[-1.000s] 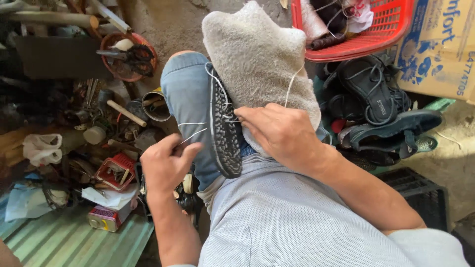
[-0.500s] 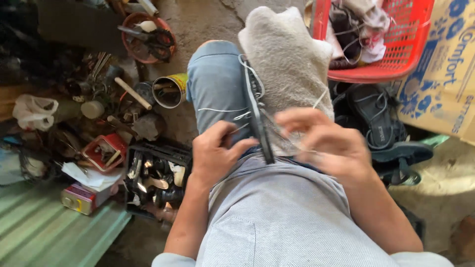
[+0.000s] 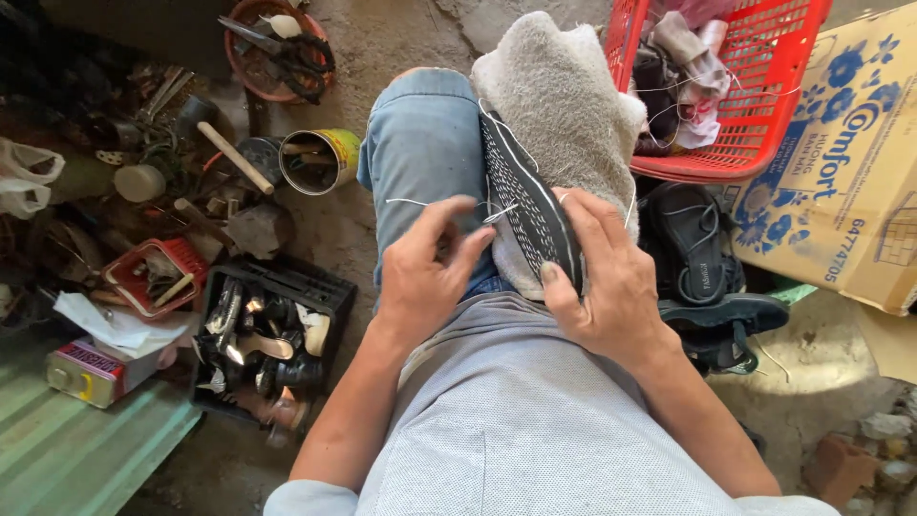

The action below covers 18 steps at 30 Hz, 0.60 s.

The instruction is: Hand-stitching a rubber sole onto a shoe upper using a needle and thread.

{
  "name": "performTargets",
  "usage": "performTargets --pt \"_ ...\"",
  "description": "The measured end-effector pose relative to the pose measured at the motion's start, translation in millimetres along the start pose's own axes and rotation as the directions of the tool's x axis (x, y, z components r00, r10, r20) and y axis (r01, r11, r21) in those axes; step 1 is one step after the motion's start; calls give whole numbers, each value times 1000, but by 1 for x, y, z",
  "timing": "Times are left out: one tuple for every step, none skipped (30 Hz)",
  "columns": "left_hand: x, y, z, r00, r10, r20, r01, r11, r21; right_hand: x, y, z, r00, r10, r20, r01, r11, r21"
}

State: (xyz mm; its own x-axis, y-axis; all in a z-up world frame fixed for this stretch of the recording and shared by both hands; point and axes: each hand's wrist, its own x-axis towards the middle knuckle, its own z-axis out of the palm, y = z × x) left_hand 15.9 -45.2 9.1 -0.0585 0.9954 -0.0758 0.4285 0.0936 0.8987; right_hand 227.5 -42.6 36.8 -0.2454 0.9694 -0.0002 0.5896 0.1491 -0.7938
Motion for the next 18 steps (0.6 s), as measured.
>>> performTargets --pt "4 3 2 999 38 26 -37 999 -19 0 1 1 1000 -7 21 9 998 -60" --pt "5 3 6 999 36 22 -35 999 -24 -1 3 3 1000 -9 25 11 998 -64" --pt "7 3 11 997 60 48 -57 997 -61 -2 5 4 999 -3 34 6 997 -80" --pt "9 4 17 994 85 73 -78 992 -98 -3 8 6 999 3 43 1 995 -96" --pt "8 5 17 994 84 73 -76 992 -100 -2 7 5 999 4 44 0 995 -98" --pt "8 6 17 982 114 147 -95 986 -135 -1 6 5 999 15 51 -10 995 -97" --pt "7 7 17 964 147 220 -111 979 -169 0 4 5 998 26 57 -21 995 -94" --pt "6 6 15 964 145 222 -109 979 -170 1 6 5 998 29 58 -23 995 -94" --pt "5 6 14 961 159 226 -131 982 -132 2 8 5 998 0 57 7 993 -122" --pt "4 6 12 958 172 231 -153 984 -95 3 10 6 998 -29 57 38 988 -150" --pt "5 7 10 957 170 234 -152 984 -96 3 13 7 998 -26 57 34 988 -150" --pt "7 8 7 958 194 213 -191 981 -36 3 16 9 998 -28 58 37 988 -150" --pt "8 10 5 957 218 189 -227 973 27 3 19 10 997 -34 62 43 988 -148" --pt "8 9 7 958 216 188 -225 974 27 4 19 9 997 -34 64 43 988 -147" --pt "10 8 9 967 218 136 -230 970 81 5 19 8 998 -7 62 13 996 -93" --pt "11 7 11 972 222 83 -231 964 134 7 19 7 998 20 62 -17 999 -39" --pt "11 6 13 971 222 85 -232 963 135 3 27 8 998 22 61 -19 999 -38" --pt "10 4 16 982 183 46 -187 976 115 0 35 9 999 4 49 -1 998 -57"
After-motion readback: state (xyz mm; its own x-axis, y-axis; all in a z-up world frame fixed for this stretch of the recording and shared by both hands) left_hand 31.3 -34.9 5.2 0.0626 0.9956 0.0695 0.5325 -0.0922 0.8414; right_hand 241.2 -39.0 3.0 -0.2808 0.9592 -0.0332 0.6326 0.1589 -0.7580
